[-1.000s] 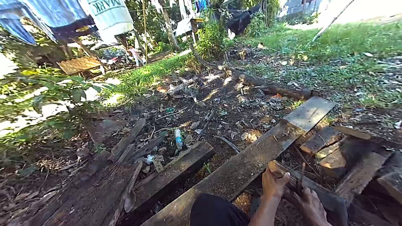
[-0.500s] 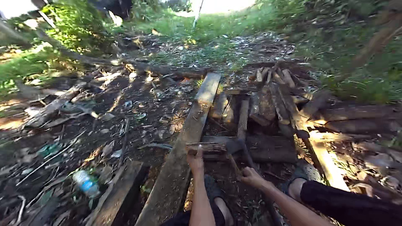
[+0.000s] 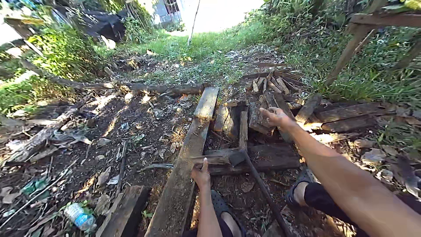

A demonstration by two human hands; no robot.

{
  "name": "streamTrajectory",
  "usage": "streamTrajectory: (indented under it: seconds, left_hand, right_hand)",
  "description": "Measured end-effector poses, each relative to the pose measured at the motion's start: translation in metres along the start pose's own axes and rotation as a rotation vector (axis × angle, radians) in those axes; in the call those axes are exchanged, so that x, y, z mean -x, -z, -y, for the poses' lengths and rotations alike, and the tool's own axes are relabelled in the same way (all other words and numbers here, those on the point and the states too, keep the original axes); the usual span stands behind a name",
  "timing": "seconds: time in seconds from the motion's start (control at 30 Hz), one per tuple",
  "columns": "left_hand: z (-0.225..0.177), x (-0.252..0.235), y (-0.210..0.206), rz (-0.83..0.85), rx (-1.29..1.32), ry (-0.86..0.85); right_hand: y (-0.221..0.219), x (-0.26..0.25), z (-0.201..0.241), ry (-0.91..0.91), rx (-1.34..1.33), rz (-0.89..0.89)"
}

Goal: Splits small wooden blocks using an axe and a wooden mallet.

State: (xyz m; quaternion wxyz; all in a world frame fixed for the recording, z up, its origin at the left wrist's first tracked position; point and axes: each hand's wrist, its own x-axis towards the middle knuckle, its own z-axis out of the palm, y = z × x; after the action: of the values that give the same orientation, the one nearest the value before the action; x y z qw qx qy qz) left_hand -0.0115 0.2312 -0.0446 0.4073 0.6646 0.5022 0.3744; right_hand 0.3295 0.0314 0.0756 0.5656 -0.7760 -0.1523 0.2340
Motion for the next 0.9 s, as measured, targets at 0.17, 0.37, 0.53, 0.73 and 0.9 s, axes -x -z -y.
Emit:
streamTrajectory:
  seconds: [0.17, 0.37, 0.53, 0.73, 0.9]
  left_hand:
    - [-0.017, 0.026, -0.012, 0.114, -0.114, -0.039]
    - [-0.018, 0.085, -0.044, 0.142, -0.241, -0.408]
    - [0.007, 0.116, -0.056, 0.215, -0.234, -0.660]
    - [0.017, 0.131, -0.059, 0.294, -0.307, -0.746]
    - [0.038, 0.135, -0.053, 0.446, -0.349, -0.726]
  right_hand:
    - [-0.088, 0.067, -0.123, -0.444, -0.261, 0.404]
    - [-0.142, 0.111, -0.151, -0.729, -0.428, 0.457]
    - [-0.135, 0.117, -0.144, -0.763, -0.473, 0.468]
    - [-0.125, 0.119, -0.155, -0.708, -0.444, 0.481]
    - [-0.116, 0.116, -0.164, -0.618, -0.444, 0.576]
